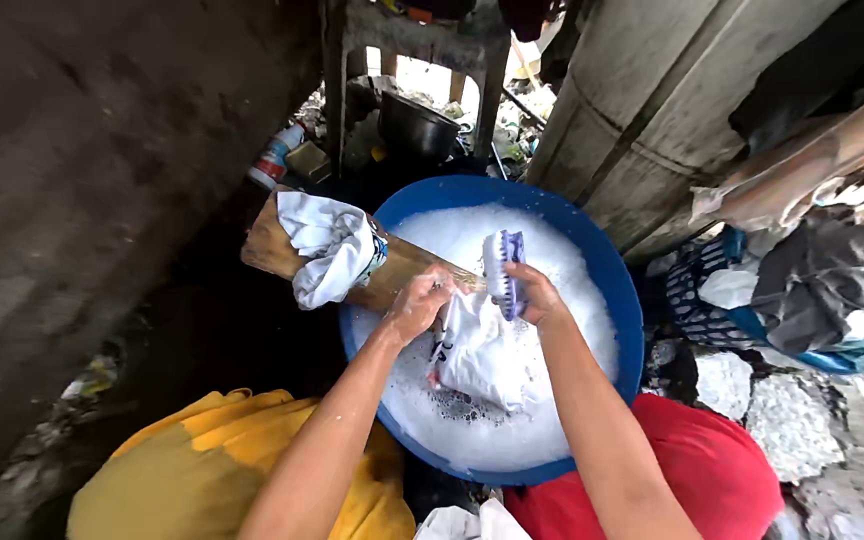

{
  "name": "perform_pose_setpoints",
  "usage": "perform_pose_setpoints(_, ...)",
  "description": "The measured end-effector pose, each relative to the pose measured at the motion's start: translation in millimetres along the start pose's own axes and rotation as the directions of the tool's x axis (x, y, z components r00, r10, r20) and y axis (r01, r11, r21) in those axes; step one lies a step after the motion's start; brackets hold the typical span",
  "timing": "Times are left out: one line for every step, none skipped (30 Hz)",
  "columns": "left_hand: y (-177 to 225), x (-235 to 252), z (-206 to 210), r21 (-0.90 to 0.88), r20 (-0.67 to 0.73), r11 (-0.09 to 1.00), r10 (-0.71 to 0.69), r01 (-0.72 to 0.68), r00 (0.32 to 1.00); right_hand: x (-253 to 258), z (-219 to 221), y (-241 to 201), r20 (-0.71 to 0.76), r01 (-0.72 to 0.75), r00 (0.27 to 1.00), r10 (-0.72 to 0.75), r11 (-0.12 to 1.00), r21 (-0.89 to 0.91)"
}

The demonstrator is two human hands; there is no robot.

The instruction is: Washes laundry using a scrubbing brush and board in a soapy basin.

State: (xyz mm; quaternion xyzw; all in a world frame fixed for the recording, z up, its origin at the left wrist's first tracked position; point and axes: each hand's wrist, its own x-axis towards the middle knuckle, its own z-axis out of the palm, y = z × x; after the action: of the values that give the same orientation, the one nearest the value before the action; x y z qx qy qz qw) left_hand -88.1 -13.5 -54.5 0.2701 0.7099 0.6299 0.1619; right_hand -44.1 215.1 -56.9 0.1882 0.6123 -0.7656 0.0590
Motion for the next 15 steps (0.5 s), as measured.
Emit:
perform_pose_setpoints(15.2,4.7,6.3,-0.061,0.024,0.997,0.041,-0.039,0.999,-8.7,0.1,-6.6,0.121,0.044,0.991,-0.057,0.993,0.107)
perform_pose_setpoints(30.7,8.7,9.8,-0.057,0.041,0.995,0.084,-0.081,0.996,-16.9,-0.8,-12.7,0.203,0.083,0.972,-0.116,0.983,0.162)
perform_pose_setpoints(45.6,12.4,11.8,-0.012,0.049,0.991,0.132,-0.132,0.99,-24.7,-2.9,-18.3,0.258,0.116,0.952,-0.165,0.974,0.193)
perform_pose_setpoints(59.3,14.7,12.2,0.05,0.056,0.983,0.172,-0.174,0.984,-32.4,-6.1,-22.7,0.31,0.148,0.928,-0.208,0.968,0.204)
perform_pose_setpoints(71.6,15.2,11.5,0.107,0.062,0.974,0.196,-0.202,0.979,-38.0,-11.2,-24.5,0.361,0.174,0.902,-0.238,0.964,0.2)
perform_pose_setpoints(81.4,14.7,10.4,0.147,0.068,0.963,0.217,-0.225,0.974,-41.4,-17.0,-23.5,0.405,0.194,0.877,-0.259,0.961,0.195)
perform_pose_setpoints(89.7,13.0,8.8,0.165,0.08,0.956,0.232,-0.243,0.969,-43.5,-22.5,-21.1,0.445,0.201,0.854,-0.27,0.96,0.197)
perform_pose_setpoints(96.1,10.7,7.2,0.167,0.098,0.952,0.243,-0.257,0.965,-45.5,-26.4,-18.4,0.475,0.198,0.836,-0.275,0.958,0.207)
perform_pose_setpoints(101.0,8.5,5.6,0.163,0.119,0.95,0.251,-0.268,0.961,-47.2,-28.0,-16.0,0.491,0.197,0.822,-0.29,0.953,0.232)
perform_pose_setpoints(104.0,6.6,4.4,0.165,0.139,0.946,0.258,-0.279,0.956,-49.7,-26.5,-15.8,0.502,0.208,0.803,-0.322,0.94,0.271)
perform_pose_setpoints(106.0,4.8,3.7,0.174,0.166,0.941,0.262,-0.289,0.951,-52.9,-22.5,-18.8,0.514,0.233,0.772,-0.374,0.919,0.317)
perform_pose_setpoints(107.5,3.0,3.3,0.19,0.2,0.935,0.261,-0.299,0.944,-54.5,-18.3,-23.4,0.548,0.251,0.718,-0.43,0.894,0.372)
perform_pose_setpoints(109.0,1.2,2.7,0.212,0.244,0.927,0.257,-0.31,0.935,-54.7,-14.7,-27.4,0.576,0.252,0.667,-0.472,0.871,0.422)
perform_pose_setpoints(111.0,0.1,2.1,0.234,0.287,0.917,0.252,-0.323,0.924,-54.3,-11.5,-30.1,0.586,0.239,0.64,-0.497,0.854,0.463)
perform_pose_setpoints(114.1,-0.5,2.0,0.261,0.321,0.901,0.257,-0.346,0.912,-54.0,-8.9,-32.2,0.598,0.216,0.619,-0.509,0.842,0.493)
